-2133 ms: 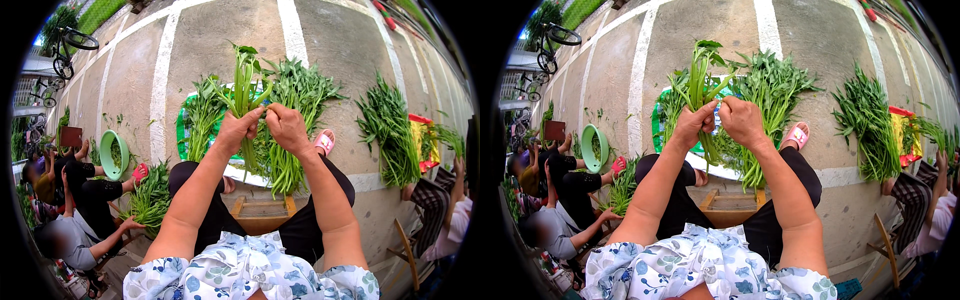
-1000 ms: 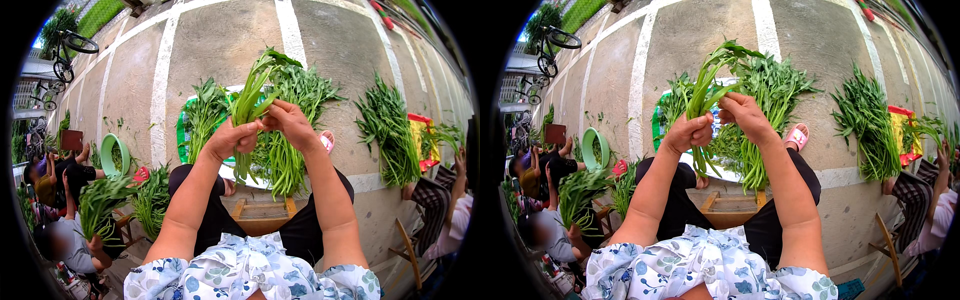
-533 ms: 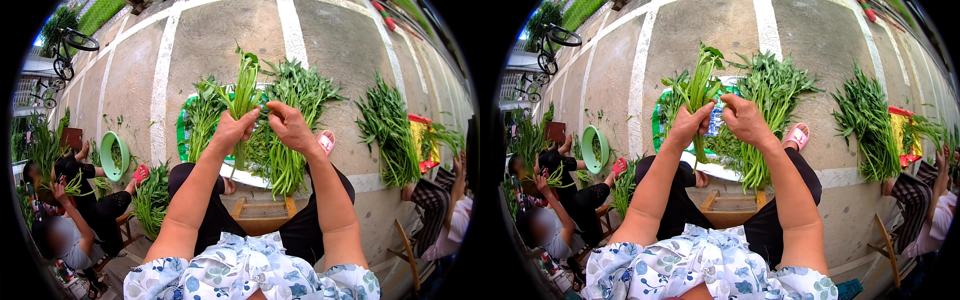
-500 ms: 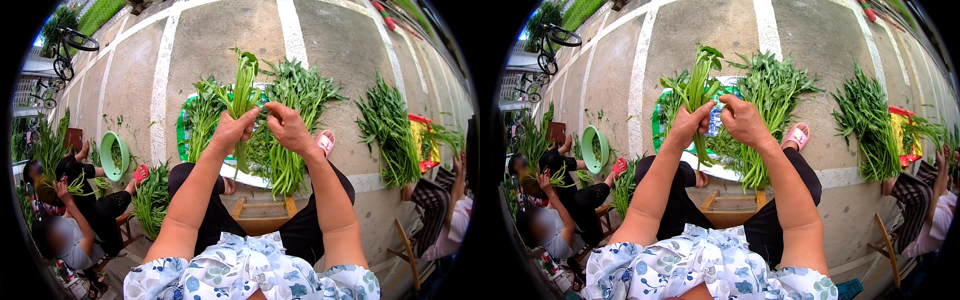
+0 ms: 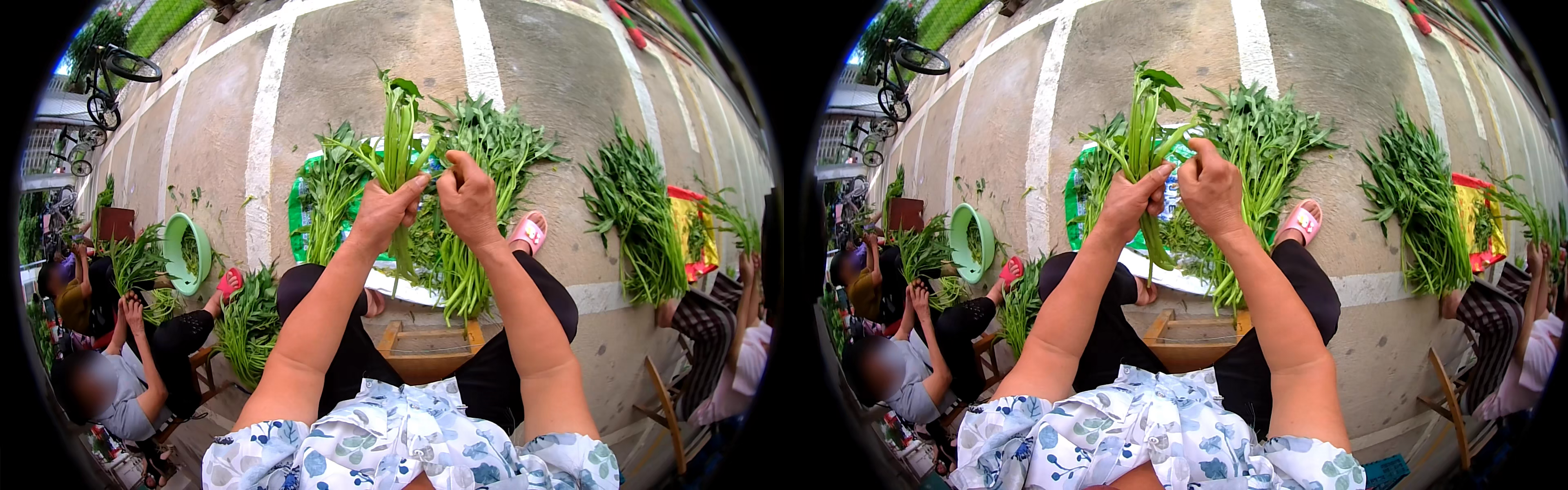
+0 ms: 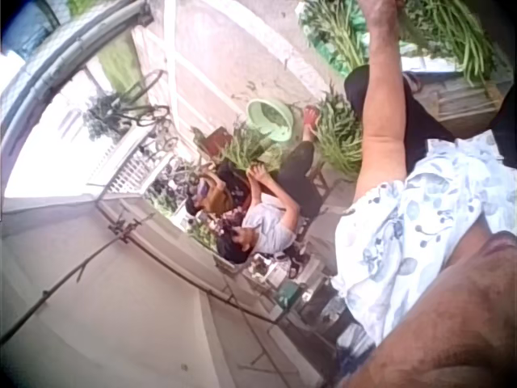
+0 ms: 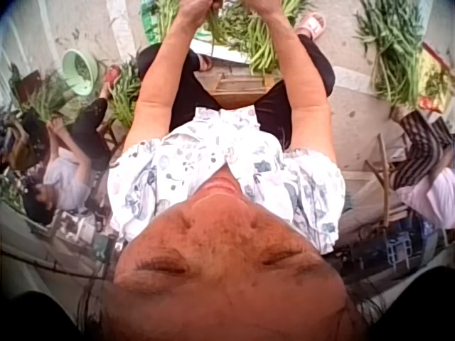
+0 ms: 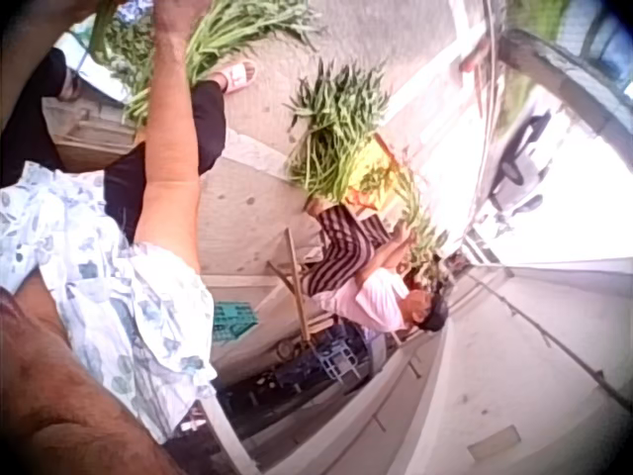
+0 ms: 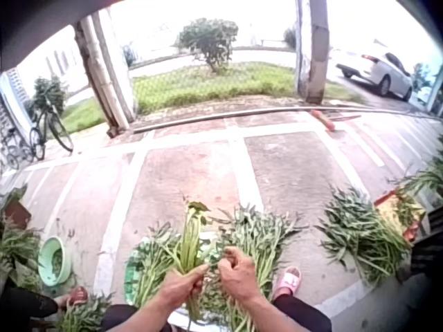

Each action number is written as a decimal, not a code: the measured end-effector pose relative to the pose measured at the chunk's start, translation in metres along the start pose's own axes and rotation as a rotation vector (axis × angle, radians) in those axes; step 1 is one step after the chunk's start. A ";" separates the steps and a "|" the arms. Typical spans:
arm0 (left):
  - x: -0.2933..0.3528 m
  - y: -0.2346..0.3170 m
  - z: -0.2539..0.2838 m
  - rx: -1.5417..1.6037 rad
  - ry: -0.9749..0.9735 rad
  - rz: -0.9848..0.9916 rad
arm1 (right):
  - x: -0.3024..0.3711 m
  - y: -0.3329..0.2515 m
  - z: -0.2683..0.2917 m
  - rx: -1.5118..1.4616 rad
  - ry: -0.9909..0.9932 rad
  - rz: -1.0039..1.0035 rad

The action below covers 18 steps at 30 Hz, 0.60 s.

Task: The person picks leaves from stalks of green vegetables by hand and places the leaves into a pile on a plastic sheet.

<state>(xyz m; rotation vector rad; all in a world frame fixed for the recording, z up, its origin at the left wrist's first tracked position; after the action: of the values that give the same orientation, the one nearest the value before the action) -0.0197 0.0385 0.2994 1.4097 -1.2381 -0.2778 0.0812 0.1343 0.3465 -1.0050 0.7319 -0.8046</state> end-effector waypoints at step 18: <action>-0.002 0.004 0.016 0.060 0.019 -0.001 | 0.009 -0.030 -0.017 0.238 -0.276 0.303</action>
<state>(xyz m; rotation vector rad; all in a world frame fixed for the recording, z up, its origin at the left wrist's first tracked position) -0.0345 0.0312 0.2968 1.4609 -1.2392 -0.2292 0.0647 0.1097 0.3660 -0.7483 0.5196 -0.4647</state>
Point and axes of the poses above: each hand's wrist, its own x-axis away from the middle knuckle, its own z-axis out of the back of the hand, y = z × x, the point moved 10 cm from there along -x, towards the middle knuckle, and after that the axes turned 3 degrees about x, right-handed, at the moved point
